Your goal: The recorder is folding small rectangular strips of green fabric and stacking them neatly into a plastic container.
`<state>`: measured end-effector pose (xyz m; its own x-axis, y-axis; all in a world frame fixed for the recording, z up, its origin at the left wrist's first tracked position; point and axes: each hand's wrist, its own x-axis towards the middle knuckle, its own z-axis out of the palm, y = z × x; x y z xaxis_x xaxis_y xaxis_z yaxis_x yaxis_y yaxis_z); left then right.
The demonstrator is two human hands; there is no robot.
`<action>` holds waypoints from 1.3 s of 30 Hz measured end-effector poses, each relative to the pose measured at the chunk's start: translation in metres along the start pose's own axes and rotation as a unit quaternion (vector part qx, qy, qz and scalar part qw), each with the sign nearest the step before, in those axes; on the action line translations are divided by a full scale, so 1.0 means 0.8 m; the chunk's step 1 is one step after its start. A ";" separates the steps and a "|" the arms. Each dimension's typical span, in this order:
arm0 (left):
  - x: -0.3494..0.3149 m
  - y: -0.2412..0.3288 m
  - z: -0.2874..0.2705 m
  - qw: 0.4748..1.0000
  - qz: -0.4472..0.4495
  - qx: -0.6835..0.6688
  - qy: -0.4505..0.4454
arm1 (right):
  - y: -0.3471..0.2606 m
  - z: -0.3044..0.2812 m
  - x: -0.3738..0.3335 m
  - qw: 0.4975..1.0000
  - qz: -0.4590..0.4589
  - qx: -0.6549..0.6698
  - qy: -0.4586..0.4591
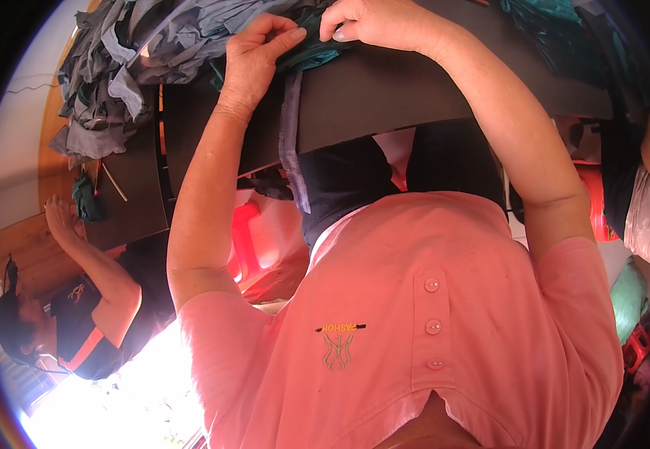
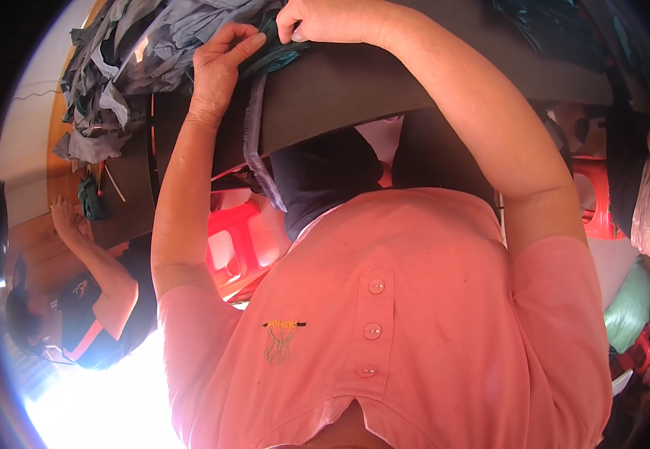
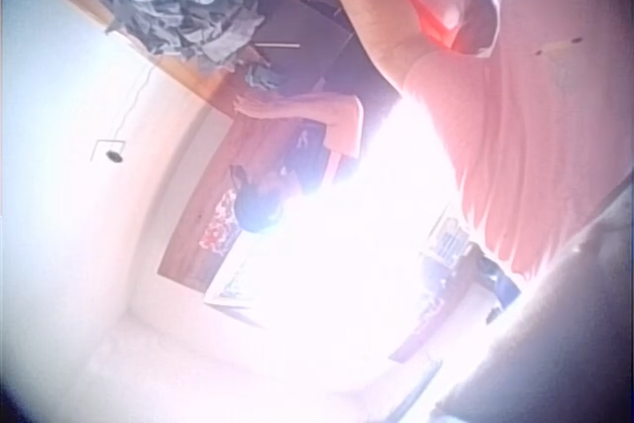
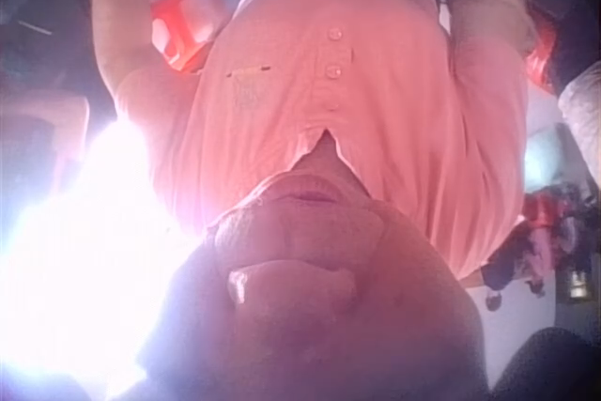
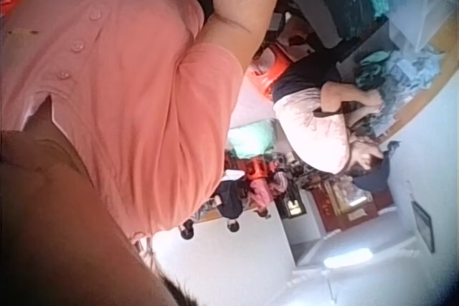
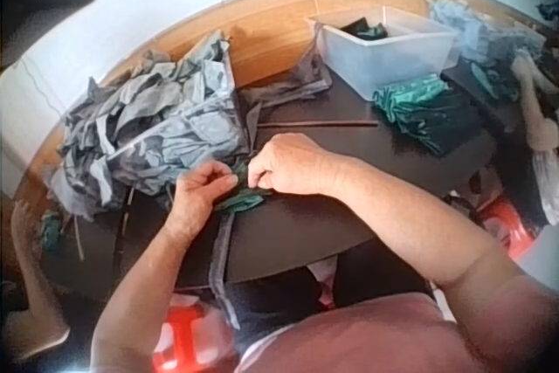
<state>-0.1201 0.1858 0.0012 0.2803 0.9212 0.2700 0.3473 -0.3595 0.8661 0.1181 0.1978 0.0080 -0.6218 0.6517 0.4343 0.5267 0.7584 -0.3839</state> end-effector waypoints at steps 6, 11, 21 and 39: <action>-0.001 -0.001 -0.001 1.000 0.004 -0.010 -0.003 | 0.006 -0.010 0.003 0.993 0.053 0.094 0.052; 0.000 0.000 -0.001 1.000 0.001 -0.001 -0.003 | 0.002 -0.012 0.005 0.988 0.071 0.104 0.088; 0.001 0.001 0.000 1.000 0.005 -0.005 -0.005 | 0.010 -0.006 0.003 0.998 0.052 0.035 -0.019; 0.001 -0.002 -0.004 1.000 0.004 -0.019 -0.007 | 0.006 -0.002 0.006 0.997 0.062 0.048 -0.024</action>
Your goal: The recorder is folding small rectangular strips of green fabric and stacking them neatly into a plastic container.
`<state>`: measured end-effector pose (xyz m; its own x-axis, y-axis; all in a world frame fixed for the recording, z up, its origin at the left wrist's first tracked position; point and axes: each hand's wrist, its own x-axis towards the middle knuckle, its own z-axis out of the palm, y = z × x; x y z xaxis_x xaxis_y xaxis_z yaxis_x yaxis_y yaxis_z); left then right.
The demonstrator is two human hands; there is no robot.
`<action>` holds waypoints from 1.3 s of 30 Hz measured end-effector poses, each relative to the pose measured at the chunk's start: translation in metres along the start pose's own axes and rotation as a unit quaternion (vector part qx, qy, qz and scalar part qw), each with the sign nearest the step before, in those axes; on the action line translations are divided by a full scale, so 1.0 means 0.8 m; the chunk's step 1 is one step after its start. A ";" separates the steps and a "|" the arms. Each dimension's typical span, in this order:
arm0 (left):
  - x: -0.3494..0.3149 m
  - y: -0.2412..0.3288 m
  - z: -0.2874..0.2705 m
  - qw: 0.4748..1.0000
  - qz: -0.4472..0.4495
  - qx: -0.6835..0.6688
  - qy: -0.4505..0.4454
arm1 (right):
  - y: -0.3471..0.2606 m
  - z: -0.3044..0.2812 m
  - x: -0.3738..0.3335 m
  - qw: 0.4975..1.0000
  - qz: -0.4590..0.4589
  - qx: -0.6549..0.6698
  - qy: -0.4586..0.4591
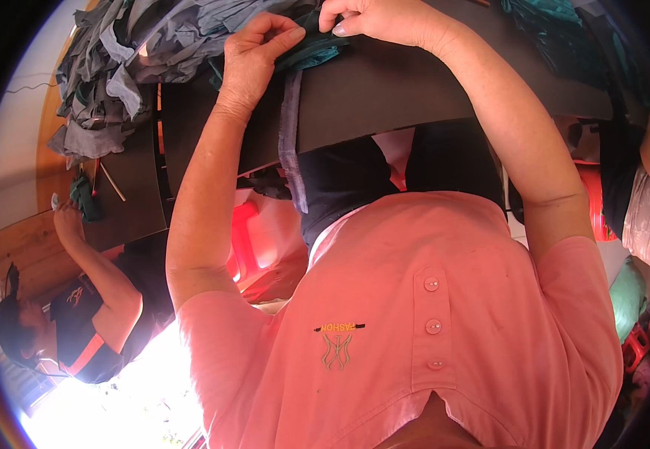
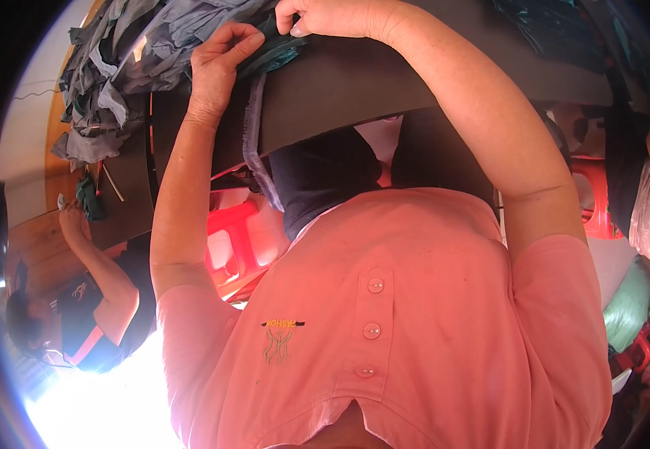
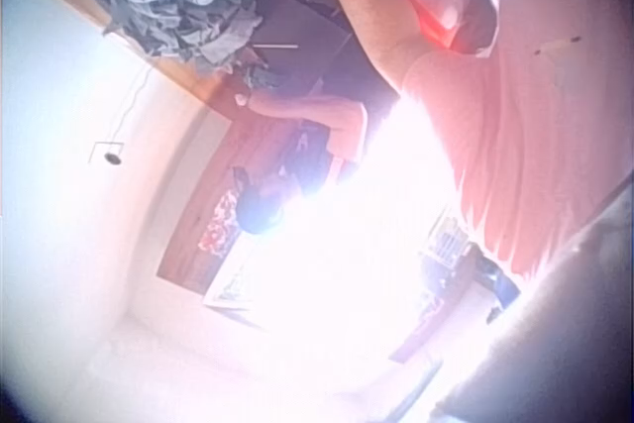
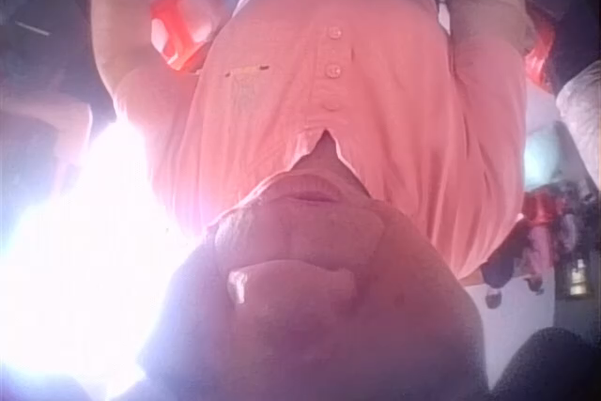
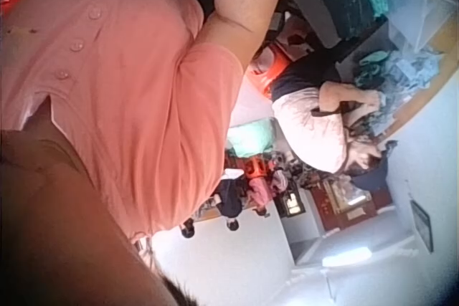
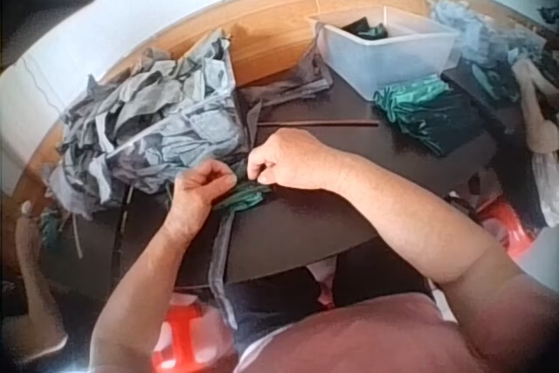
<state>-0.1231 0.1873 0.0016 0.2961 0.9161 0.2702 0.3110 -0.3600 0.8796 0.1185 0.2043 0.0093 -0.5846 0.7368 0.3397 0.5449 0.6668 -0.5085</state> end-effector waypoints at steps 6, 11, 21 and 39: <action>-0.003 0.005 0.000 1.000 -0.003 0.018 0.011 | -0.007 -0.007 -0.001 1.000 0.001 -0.005 -0.029; -0.005 0.010 0.001 0.999 -0.002 0.044 0.015 | -0.001 -0.008 -0.002 0.999 0.014 0.050 -0.017; -0.002 0.007 -0.002 1.000 -0.006 0.003 0.007 | 0.006 0.012 0.004 0.994 -0.072 -0.007 0.077; -0.071 -0.002 -0.084 0.980 0.031 0.195 0.028 | -0.027 0.031 -0.027 0.991 -0.032 -0.101 0.082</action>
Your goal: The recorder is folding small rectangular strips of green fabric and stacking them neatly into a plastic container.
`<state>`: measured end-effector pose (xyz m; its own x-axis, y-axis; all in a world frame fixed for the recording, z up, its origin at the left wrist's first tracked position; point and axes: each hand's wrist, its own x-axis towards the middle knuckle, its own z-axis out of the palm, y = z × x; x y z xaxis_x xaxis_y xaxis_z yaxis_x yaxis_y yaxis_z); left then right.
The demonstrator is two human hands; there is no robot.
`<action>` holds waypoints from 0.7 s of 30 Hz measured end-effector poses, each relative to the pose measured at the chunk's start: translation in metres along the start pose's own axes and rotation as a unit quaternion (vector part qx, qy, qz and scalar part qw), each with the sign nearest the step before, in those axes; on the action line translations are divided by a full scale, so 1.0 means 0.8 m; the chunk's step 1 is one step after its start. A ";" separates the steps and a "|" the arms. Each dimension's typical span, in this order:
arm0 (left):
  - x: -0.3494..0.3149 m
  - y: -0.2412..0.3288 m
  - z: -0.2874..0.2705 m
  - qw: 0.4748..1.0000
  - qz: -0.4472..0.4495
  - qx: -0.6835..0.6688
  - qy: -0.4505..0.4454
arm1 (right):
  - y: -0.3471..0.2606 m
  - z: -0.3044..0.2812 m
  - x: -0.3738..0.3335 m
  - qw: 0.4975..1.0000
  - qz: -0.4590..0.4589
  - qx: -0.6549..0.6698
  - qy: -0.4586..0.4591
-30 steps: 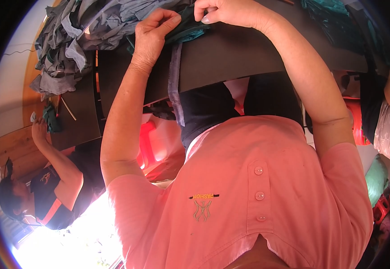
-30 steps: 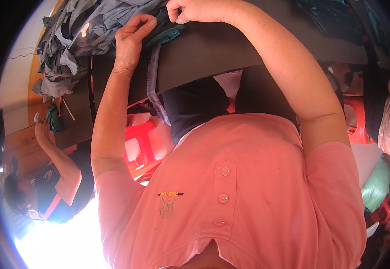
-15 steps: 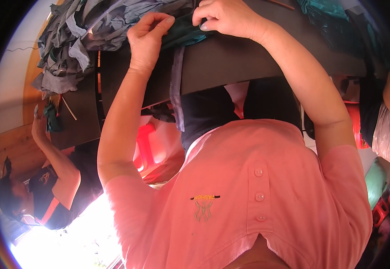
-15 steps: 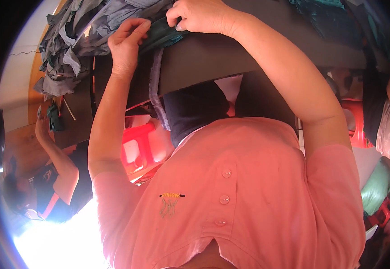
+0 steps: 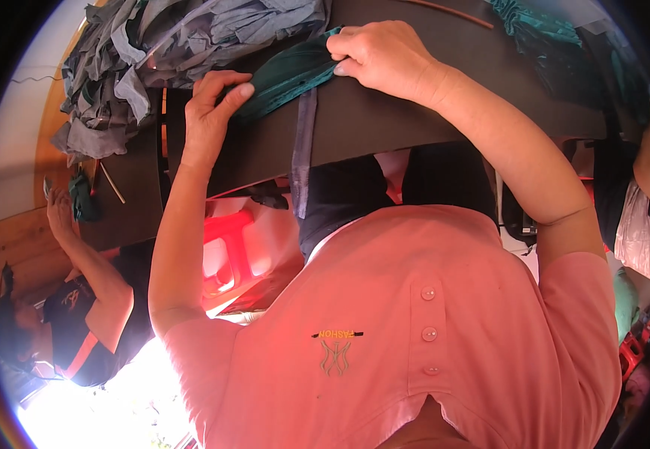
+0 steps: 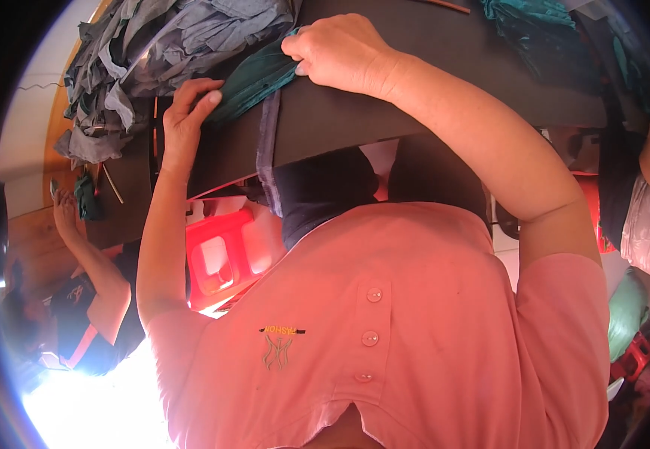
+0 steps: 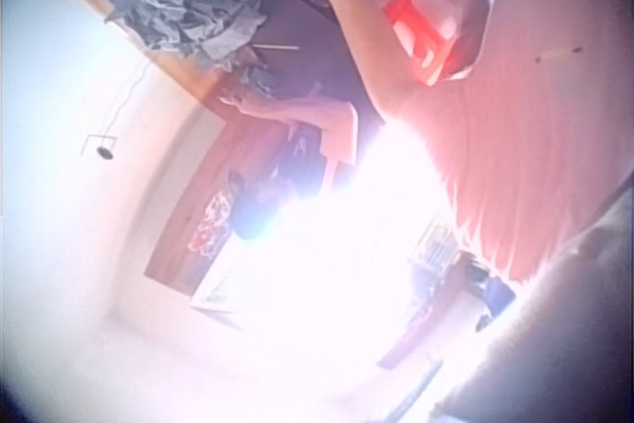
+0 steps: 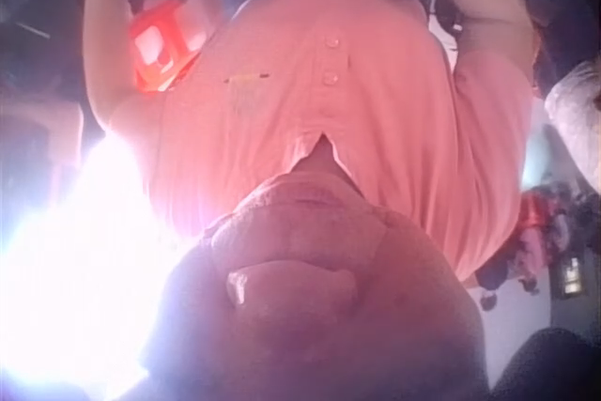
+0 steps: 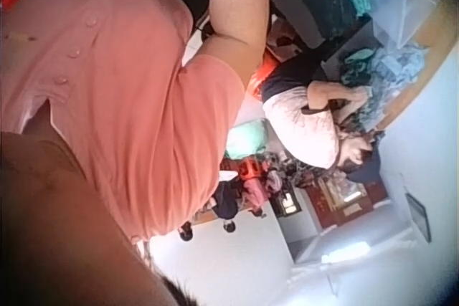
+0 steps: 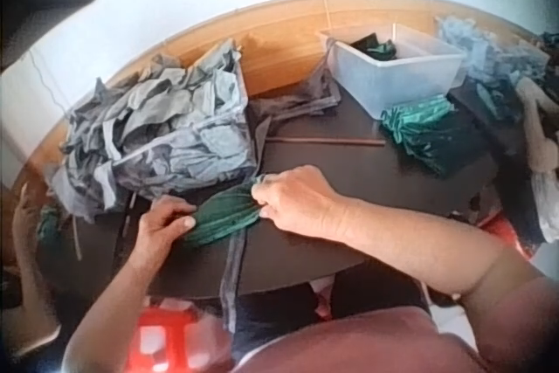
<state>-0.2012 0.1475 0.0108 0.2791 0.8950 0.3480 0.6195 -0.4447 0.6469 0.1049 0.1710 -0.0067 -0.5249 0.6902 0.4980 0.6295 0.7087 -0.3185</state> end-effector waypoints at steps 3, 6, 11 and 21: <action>-0.016 0.016 -0.007 0.997 0.048 0.067 -0.004 | -0.002 -0.009 0.011 0.996 0.052 -0.007 -0.069; -0.021 0.037 -0.004 0.975 0.127 0.180 0.033 | -0.024 -0.035 0.016 0.990 0.067 -0.057 -0.108; -0.018 0.039 0.004 0.971 0.160 0.176 -0.003 | -0.002 -0.031 0.022 0.980 -0.153 -0.076 0.101; -0.013 -0.003 0.003 0.962 0.207 0.177 -0.005 | 0.019 0.023 0.023 0.973 -0.186 -0.128 0.051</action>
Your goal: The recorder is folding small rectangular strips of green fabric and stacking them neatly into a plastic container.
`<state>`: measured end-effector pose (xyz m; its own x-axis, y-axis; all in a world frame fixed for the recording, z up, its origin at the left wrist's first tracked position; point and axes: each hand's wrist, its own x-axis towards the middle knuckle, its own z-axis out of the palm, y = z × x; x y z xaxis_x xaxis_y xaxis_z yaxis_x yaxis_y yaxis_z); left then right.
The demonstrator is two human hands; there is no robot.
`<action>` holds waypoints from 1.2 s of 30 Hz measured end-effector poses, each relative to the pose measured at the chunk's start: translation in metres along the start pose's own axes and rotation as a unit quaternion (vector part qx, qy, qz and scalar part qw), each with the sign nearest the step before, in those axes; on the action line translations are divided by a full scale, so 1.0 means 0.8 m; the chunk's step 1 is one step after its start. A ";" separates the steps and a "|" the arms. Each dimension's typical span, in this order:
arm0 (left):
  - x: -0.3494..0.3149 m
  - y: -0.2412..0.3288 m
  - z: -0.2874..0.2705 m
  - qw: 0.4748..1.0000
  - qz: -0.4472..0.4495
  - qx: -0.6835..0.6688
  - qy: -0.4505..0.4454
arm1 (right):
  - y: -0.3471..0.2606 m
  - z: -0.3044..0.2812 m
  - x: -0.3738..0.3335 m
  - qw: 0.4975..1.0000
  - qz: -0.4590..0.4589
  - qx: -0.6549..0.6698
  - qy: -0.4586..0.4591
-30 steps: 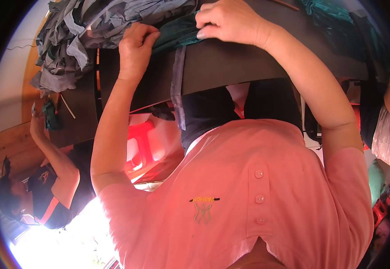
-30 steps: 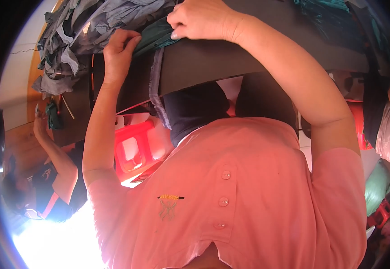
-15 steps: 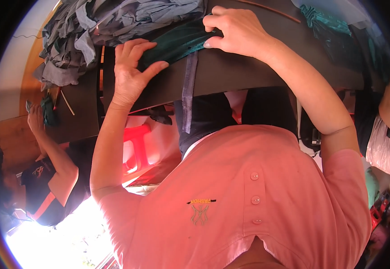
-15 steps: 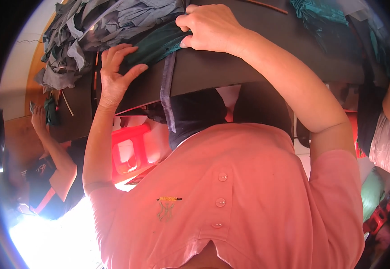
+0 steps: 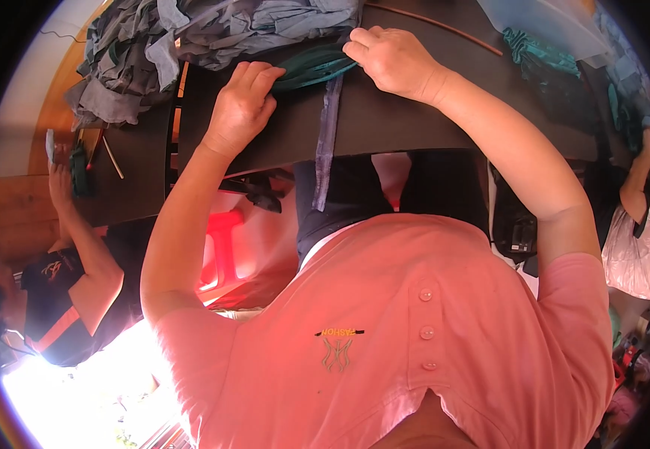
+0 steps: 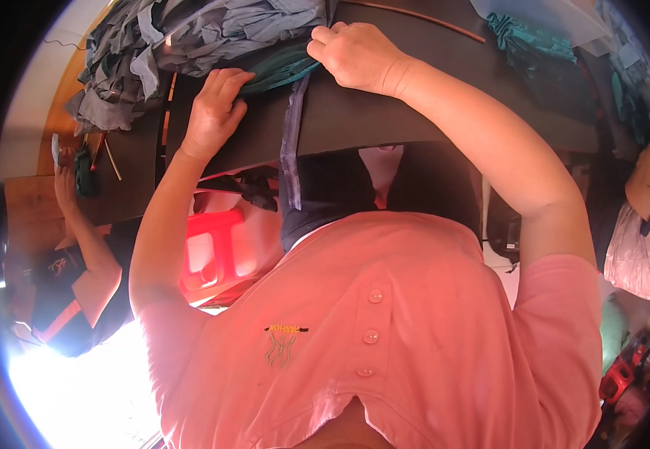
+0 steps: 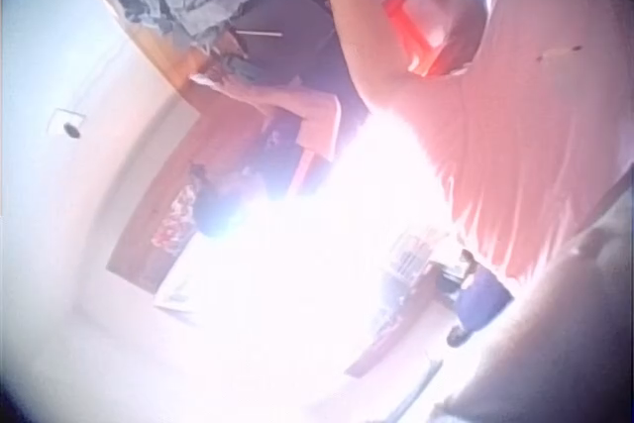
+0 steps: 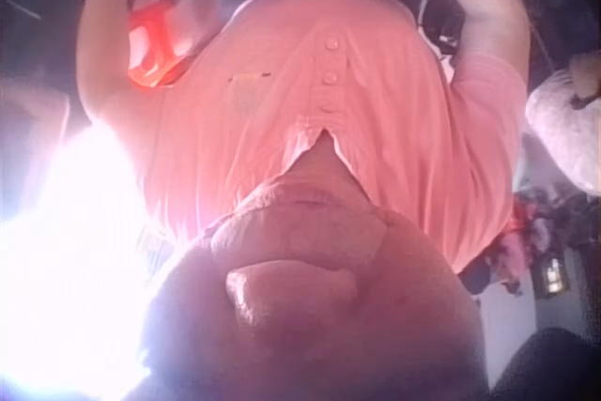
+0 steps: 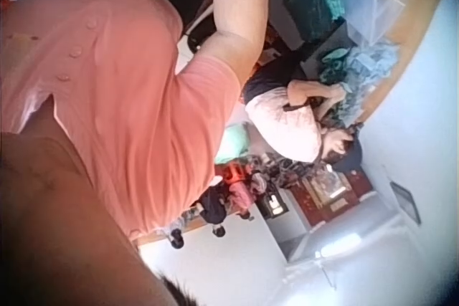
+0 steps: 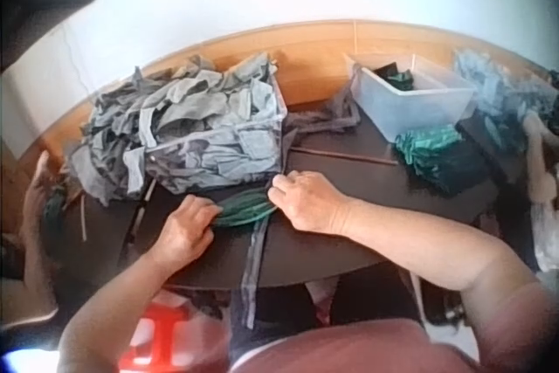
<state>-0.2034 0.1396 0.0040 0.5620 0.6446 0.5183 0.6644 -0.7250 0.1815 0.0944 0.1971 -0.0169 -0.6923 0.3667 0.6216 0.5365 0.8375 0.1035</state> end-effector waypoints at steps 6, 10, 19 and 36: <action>0.031 -0.006 -0.003 0.976 0.127 0.127 0.123 | 0.016 -0.037 0.018 0.996 -0.035 -0.051 0.060; 0.049 0.002 -0.005 0.973 0.151 0.112 0.133 | 0.008 -0.063 0.008 0.995 -0.010 -0.083 0.058; 0.024 0.061 -0.008 0.993 0.082 0.075 0.045 | -0.008 -0.058 -0.037 0.994 0.003 -0.112 0.014; 0.064 0.086 0.025 0.992 -0.008 0.025 0.124 | 0.025 -0.068 -0.056 0.994 -0.022 -0.107 0.007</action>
<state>-0.1188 0.1273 0.0260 0.4164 0.5727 0.7061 0.6998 -0.6977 0.1532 0.1620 0.1756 -0.0004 -0.7115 0.3244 0.6233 0.5967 0.7473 0.2923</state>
